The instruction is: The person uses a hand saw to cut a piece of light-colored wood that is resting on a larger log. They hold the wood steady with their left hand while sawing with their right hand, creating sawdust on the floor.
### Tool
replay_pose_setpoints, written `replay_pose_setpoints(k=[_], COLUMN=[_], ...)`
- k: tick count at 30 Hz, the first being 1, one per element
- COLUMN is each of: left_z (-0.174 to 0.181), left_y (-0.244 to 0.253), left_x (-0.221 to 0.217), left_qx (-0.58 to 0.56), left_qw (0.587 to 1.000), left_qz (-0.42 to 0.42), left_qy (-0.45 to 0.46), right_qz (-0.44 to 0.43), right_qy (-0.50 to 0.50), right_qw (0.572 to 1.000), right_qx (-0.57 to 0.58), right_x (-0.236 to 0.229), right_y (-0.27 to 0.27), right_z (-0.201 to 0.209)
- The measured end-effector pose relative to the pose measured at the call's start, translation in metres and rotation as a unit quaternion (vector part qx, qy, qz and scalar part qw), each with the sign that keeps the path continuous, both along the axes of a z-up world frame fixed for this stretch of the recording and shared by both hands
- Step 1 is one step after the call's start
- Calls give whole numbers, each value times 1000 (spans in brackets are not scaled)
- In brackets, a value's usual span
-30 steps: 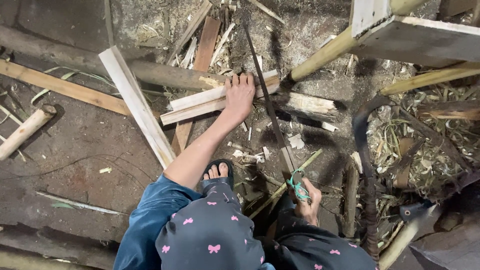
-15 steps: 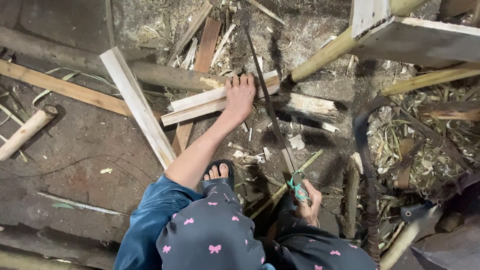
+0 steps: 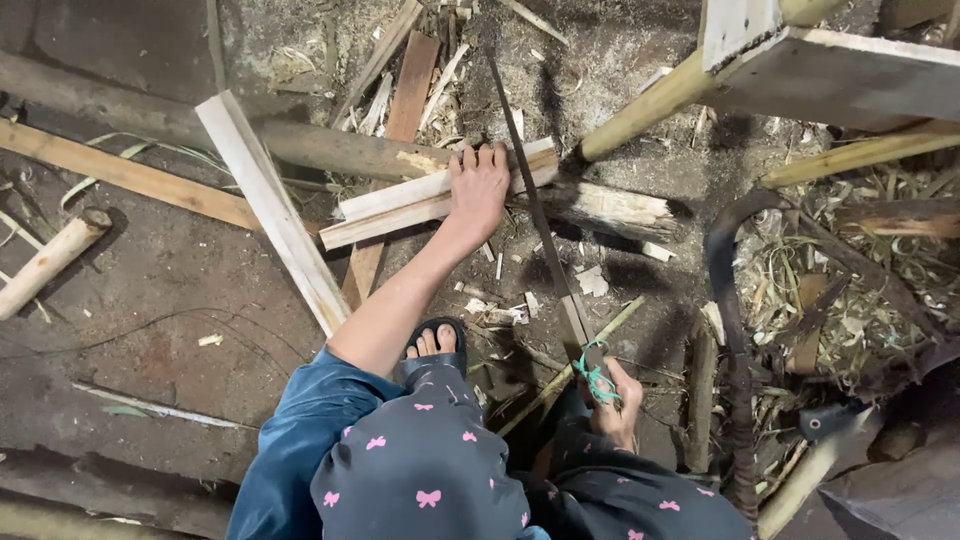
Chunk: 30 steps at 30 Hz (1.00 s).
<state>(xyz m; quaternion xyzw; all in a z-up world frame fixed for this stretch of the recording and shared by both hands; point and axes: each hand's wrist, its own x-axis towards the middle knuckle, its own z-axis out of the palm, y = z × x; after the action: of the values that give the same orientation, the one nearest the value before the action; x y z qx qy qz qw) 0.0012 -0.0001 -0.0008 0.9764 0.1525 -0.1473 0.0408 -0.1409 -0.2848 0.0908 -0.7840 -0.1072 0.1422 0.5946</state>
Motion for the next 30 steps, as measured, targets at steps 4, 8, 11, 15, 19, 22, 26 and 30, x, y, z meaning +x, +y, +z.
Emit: replay_pose_setpoints(k=[4, 8, 11, 15, 19, 22, 26, 30], left_z=[0, 2, 2, -1, 3, 10, 12, 4], left_y=[0, 0, 0, 2, 1, 1, 0, -1], left_x=[0, -1, 1, 2, 1, 3, 5, 1], left_qx=[-14, -12, -8, -22, -16, -23, -20, -30], left_qw=[1000, 1000, 1000, 999, 1000, 999, 998, 998], left_qz=[8, 3, 0, -4, 1, 4, 0, 7], left_qy=[4, 1, 18, 26, 11, 24, 61, 57], right_qz=[7, 21, 14, 25, 27, 38, 43, 21], right_qy=[14, -16, 9, -9, -36, -49, -41, -49], right_qw=[1000, 999, 1000, 998, 997, 994, 993, 995], right_qx=[-24, -32, -23, -61, -66, -85, -106, -83], right_x=[0, -5, -1, -6, -6, -5, -6, 7], right_y=[-4, -17, -3, -19, -23, -23, -22, 1], right_z=[-3, -26, -5, -29, -36, -36, -34, -37])
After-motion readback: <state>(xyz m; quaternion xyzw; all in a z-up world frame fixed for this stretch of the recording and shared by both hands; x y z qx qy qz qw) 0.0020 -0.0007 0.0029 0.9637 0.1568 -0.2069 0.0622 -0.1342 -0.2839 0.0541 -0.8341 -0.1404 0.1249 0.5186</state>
